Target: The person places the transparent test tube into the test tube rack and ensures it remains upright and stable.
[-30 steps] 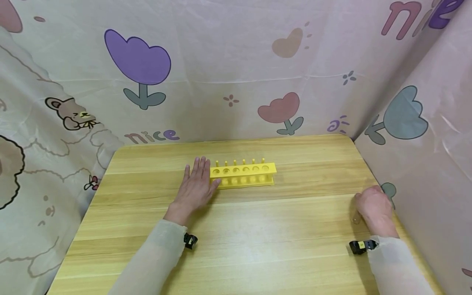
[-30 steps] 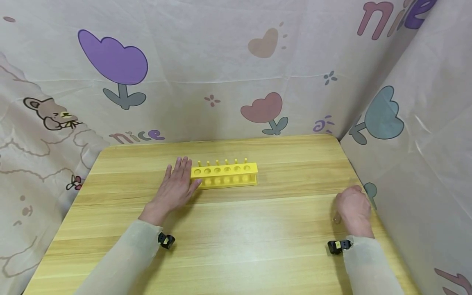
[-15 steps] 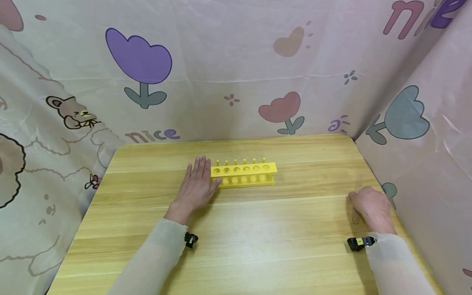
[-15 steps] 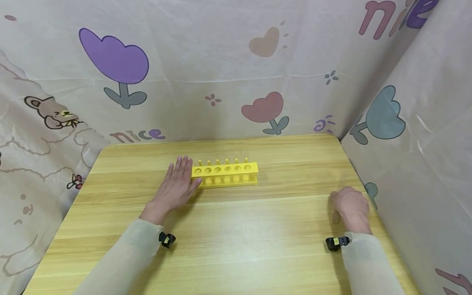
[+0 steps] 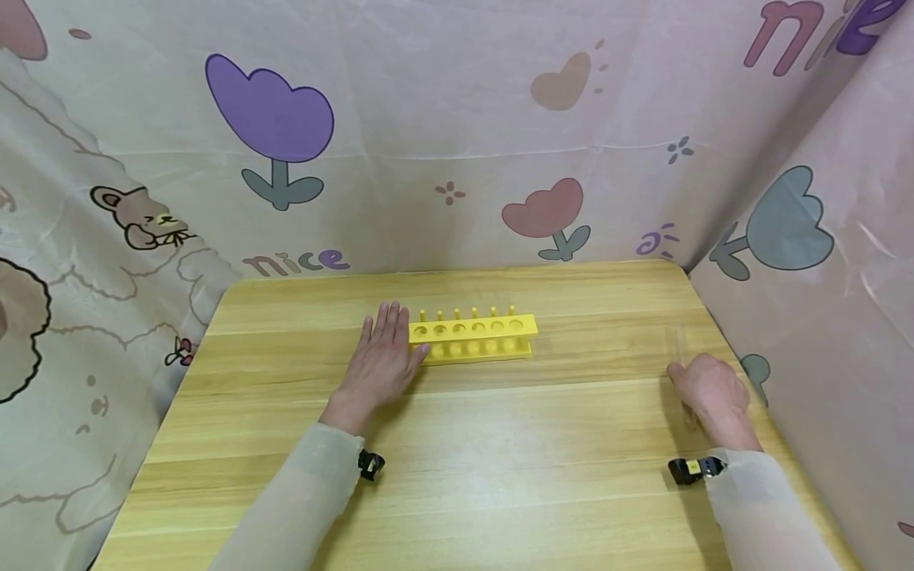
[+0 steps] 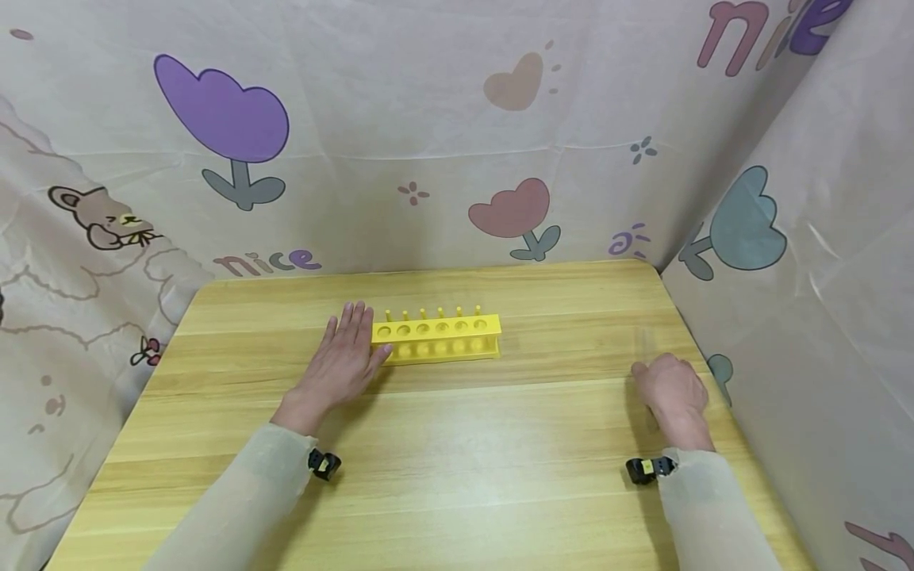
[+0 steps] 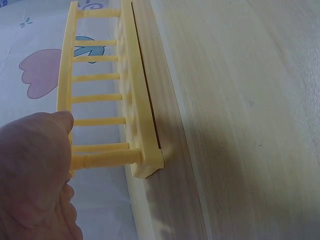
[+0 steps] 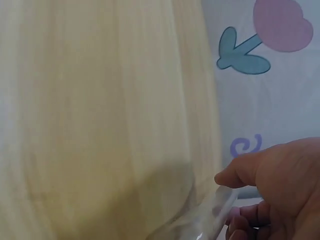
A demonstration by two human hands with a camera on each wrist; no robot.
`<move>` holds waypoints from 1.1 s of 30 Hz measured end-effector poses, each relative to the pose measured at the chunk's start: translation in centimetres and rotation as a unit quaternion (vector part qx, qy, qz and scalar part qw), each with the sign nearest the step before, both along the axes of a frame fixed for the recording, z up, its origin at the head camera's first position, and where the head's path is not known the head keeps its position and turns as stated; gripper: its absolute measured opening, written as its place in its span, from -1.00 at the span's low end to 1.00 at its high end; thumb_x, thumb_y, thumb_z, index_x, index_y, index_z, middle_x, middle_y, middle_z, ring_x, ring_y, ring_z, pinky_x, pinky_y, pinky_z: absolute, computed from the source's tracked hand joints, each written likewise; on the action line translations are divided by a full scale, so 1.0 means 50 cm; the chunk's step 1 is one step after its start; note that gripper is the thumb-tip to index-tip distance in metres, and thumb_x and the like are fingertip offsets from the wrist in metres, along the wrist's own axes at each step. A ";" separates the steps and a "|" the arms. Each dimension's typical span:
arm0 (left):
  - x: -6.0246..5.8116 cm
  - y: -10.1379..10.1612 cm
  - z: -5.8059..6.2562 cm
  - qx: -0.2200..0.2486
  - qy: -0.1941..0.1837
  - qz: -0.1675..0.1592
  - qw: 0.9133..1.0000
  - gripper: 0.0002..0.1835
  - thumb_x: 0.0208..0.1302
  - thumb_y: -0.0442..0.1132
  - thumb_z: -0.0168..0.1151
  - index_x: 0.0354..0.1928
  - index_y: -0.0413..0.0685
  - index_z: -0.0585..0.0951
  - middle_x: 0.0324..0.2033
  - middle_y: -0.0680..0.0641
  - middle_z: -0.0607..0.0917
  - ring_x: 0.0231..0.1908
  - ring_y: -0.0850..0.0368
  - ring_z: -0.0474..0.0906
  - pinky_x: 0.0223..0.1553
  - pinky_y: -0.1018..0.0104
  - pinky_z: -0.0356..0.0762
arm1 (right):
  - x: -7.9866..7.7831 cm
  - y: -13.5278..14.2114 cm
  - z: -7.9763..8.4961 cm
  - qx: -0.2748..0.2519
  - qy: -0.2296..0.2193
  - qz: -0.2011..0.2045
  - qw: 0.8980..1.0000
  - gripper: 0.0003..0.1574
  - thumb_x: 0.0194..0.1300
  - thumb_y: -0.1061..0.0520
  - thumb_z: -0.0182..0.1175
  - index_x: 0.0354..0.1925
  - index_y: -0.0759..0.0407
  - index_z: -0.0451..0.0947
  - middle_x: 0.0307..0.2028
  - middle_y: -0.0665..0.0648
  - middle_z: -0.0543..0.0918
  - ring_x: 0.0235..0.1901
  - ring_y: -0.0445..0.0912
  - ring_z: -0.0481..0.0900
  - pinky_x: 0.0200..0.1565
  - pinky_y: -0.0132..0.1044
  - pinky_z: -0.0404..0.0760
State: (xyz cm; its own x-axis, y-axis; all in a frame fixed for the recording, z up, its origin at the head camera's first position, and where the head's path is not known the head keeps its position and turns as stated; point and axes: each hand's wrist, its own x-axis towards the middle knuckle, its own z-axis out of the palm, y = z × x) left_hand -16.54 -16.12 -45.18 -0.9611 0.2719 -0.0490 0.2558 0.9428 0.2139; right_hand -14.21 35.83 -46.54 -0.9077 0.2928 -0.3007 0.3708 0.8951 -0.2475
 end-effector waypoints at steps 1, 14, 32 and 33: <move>0.000 0.000 0.000 -0.001 0.000 0.000 1.000 -0.12 0.70 0.22 -0.27 0.67 -0.32 -0.18 0.67 -0.31 -0.25 0.67 -0.22 -0.40 0.66 -0.18 -0.43 | 0.000 -0.004 0.002 -0.006 0.008 0.000 1.000 -0.28 0.57 -0.19 -0.16 -0.54 0.25 0.52 -0.49 0.33 0.64 -0.47 0.13 0.59 -0.55 -0.07 0.52; -0.001 0.001 -0.003 0.001 0.002 0.000 1.000 -0.12 0.70 0.21 -0.28 0.67 -0.33 -0.16 0.68 -0.32 -0.22 0.68 -0.23 -0.38 0.67 -0.19 -0.40 | -0.022 -0.070 0.065 -0.021 0.177 0.025 0.984 -0.58 0.45 -0.08 0.03 -0.27 0.27 0.51 -0.50 0.21 0.58 -0.50 0.08 0.53 -0.55 -0.17 0.37; -0.002 0.000 -0.003 -0.005 -0.011 0.004 1.000 -0.13 0.70 0.23 -0.34 0.68 -0.30 -0.19 0.68 -0.29 -0.27 0.68 -0.21 -0.42 0.67 -0.16 -0.46 | -0.039 -0.157 0.093 -0.014 0.254 0.154 0.955 -0.58 0.46 0.05 0.12 -0.19 0.46 0.60 -0.23 0.44 0.69 -0.24 0.32 0.65 -0.14 0.22 0.57; -0.002 0.000 -0.003 -0.005 -0.012 0.004 1.000 -0.13 0.70 0.23 -0.35 0.68 -0.30 -0.20 0.68 -0.29 -0.28 0.68 -0.20 -0.43 0.66 -0.16 -0.46 | -0.040 -0.160 0.093 -0.013 0.258 0.158 0.953 -0.59 0.46 0.06 0.13 -0.20 0.46 0.60 -0.24 0.44 0.69 -0.25 0.32 0.65 -0.14 0.22 0.57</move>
